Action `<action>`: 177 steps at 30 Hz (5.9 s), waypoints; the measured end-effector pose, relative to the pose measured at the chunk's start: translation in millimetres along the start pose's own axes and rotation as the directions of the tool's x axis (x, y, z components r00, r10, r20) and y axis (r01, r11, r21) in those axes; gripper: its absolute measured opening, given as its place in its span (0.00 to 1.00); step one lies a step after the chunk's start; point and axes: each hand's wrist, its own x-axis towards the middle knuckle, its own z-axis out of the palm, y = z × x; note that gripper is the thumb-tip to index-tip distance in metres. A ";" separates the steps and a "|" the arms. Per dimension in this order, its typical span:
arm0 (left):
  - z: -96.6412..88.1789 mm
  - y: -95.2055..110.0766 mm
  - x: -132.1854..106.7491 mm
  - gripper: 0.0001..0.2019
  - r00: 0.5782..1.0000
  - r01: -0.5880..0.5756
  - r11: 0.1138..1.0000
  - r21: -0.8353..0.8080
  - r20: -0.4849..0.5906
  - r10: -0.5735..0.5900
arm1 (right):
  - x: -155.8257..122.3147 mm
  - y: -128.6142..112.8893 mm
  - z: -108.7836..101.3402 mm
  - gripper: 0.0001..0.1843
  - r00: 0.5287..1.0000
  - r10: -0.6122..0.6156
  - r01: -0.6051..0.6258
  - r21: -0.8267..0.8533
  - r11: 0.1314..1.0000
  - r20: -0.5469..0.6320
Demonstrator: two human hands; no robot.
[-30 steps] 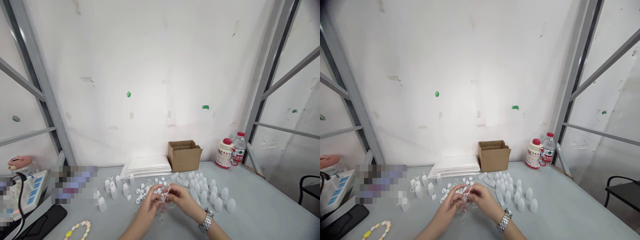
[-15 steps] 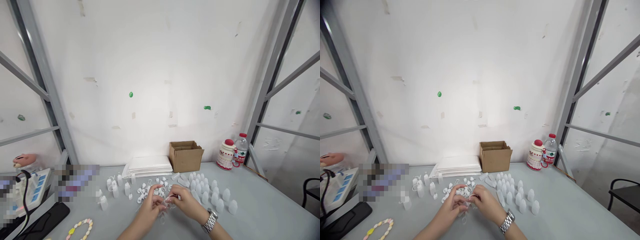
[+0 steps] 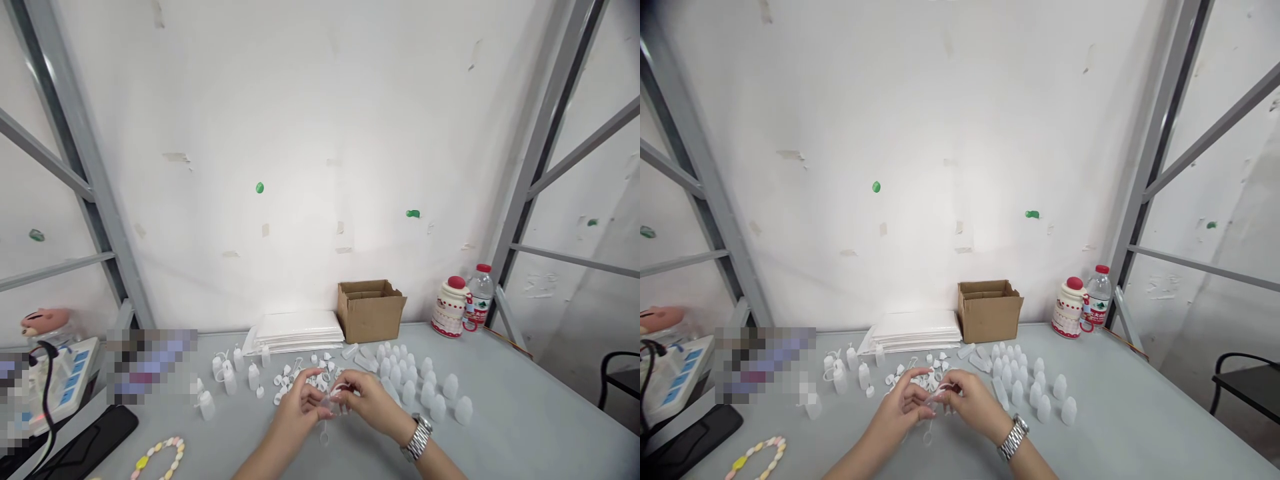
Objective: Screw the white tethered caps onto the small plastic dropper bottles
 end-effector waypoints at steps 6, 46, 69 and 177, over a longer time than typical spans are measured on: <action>1.5 2.6 -1.9 0.24 1.000 -0.005 1.000 0.024 -0.004 0.005 | 0.5 3.2 3.0 0.13 1.000 0.001 -0.001 0.013 1.000 -0.031; -0.6 -2.5 -1.8 0.10 0.978 -0.066 0.903 0.424 -0.154 0.144 | 6.3 12.5 25.8 0.21 0.963 0.122 -0.063 0.241 0.969 -0.242; 3.7 10.6 2.1 0.22 0.992 0.121 0.956 -0.267 0.063 -0.108 | 0.8 -2.7 20.8 0.16 0.939 0.060 0.121 0.488 0.864 -0.338; 11.8 -1.8 -2.2 0.21 0.999 -0.021 0.999 -0.036 0.040 0.023 | 0.5 -2.7 24.0 0.21 0.937 0.203 0.036 0.654 0.755 -0.285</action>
